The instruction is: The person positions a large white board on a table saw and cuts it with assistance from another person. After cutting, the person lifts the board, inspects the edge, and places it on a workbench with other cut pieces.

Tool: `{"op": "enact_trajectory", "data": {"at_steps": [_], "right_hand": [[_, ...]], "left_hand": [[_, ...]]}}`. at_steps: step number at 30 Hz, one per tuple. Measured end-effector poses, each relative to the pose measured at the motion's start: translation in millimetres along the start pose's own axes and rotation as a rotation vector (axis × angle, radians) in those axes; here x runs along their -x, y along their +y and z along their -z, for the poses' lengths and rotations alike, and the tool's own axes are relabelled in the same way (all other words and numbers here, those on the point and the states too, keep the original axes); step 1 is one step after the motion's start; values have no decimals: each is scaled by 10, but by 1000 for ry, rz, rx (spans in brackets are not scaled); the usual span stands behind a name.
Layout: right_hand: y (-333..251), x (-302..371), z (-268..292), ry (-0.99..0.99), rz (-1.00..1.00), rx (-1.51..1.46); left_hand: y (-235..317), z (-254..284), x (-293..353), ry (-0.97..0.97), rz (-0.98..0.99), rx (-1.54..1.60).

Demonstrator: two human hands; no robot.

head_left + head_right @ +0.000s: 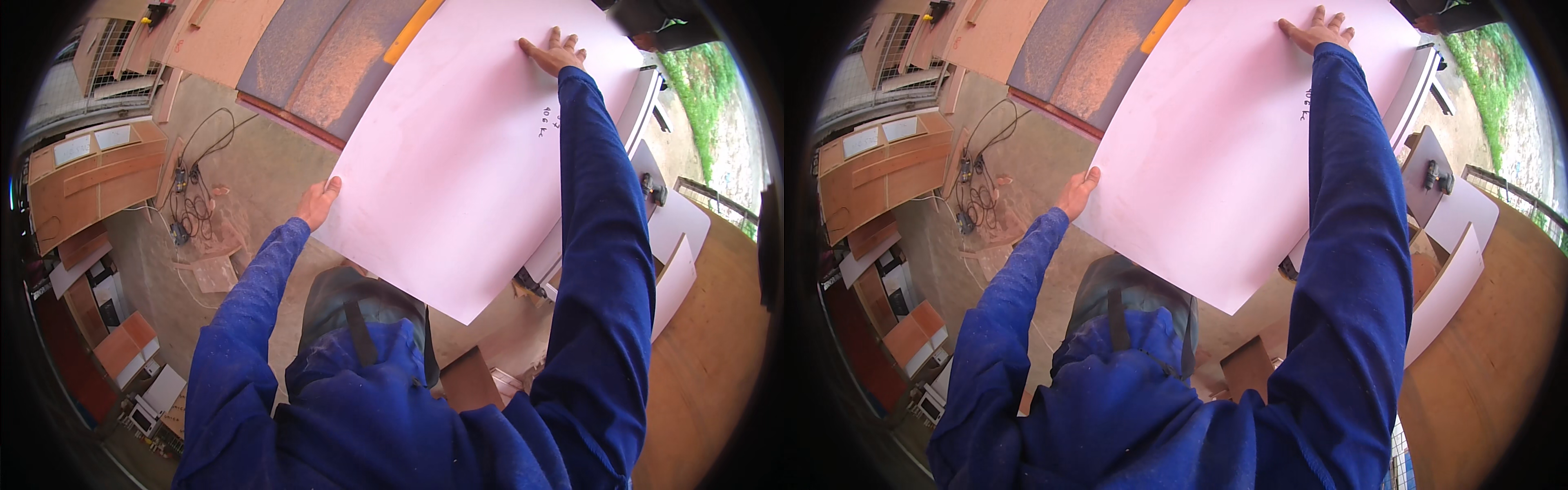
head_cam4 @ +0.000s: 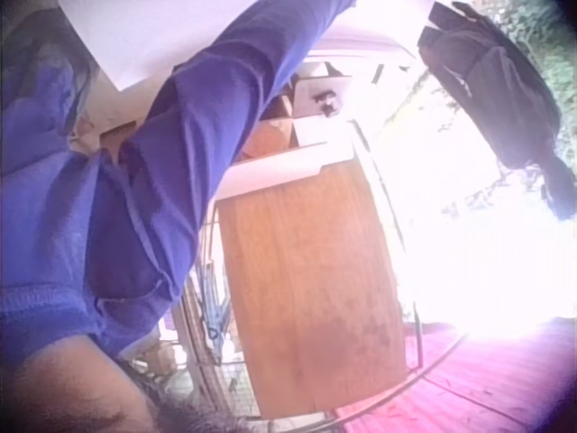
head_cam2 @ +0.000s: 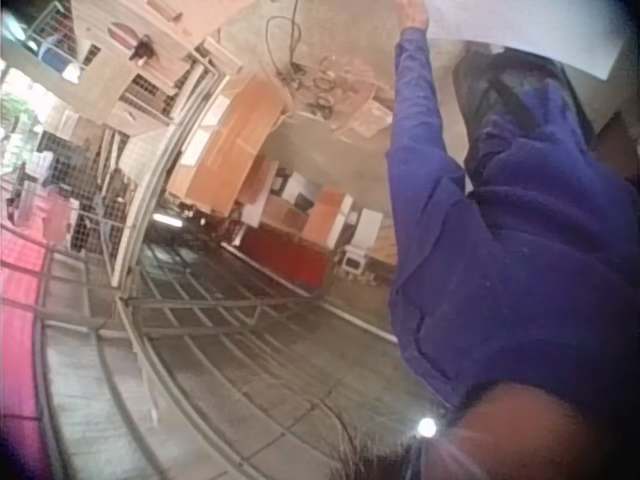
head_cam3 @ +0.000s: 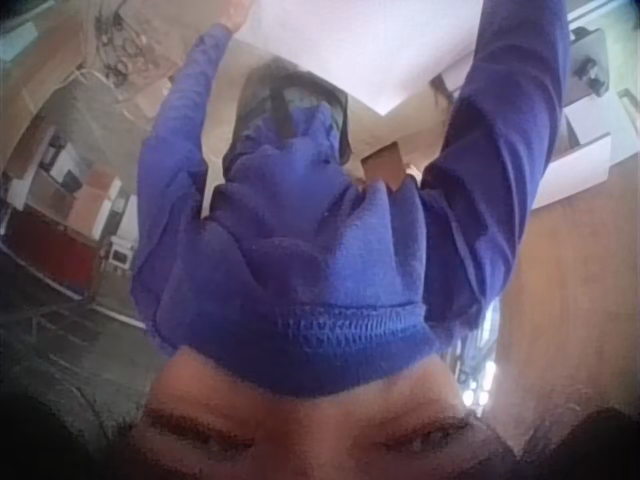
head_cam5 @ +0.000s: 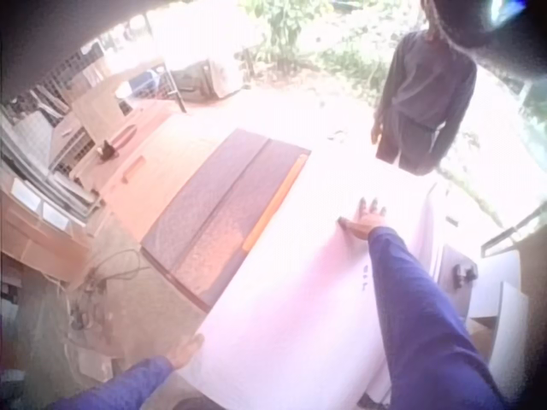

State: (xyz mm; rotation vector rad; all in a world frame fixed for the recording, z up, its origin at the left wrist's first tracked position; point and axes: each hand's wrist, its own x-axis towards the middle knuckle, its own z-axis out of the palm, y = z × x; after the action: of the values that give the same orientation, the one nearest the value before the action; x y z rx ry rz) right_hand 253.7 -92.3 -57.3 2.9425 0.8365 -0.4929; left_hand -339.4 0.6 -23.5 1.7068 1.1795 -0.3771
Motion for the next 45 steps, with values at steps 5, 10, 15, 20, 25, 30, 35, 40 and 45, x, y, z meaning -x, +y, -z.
{"op": "enact_trajectory", "data": {"at_steps": [5,10,15,20,25,30,35,40,45], "right_hand": [[-18,4,26,-12,-7,-20],[-11,-13,58,-24,-9,-12],[1,-56,52,-9,-8,-9],[13,-108,46,-11,-10,2],[15,-145,43,-7,-11,6],[21,-164,45,-4,-13,1],[33,-183,53,5,-6,-3],[41,-210,62,5,-7,3],[37,-217,89,-4,-9,3]], "left_hand": [[52,3,2,19,29,-33],[57,5,-24,7,7,-41],[14,-15,-65,17,-16,-17],[33,-41,-88,74,-53,-20],[116,-8,-78,37,-18,-50],[175,20,-83,7,18,-65],[182,7,-107,15,29,-73],[181,-10,-131,29,12,-56],[182,-9,-163,17,19,-68]]}}
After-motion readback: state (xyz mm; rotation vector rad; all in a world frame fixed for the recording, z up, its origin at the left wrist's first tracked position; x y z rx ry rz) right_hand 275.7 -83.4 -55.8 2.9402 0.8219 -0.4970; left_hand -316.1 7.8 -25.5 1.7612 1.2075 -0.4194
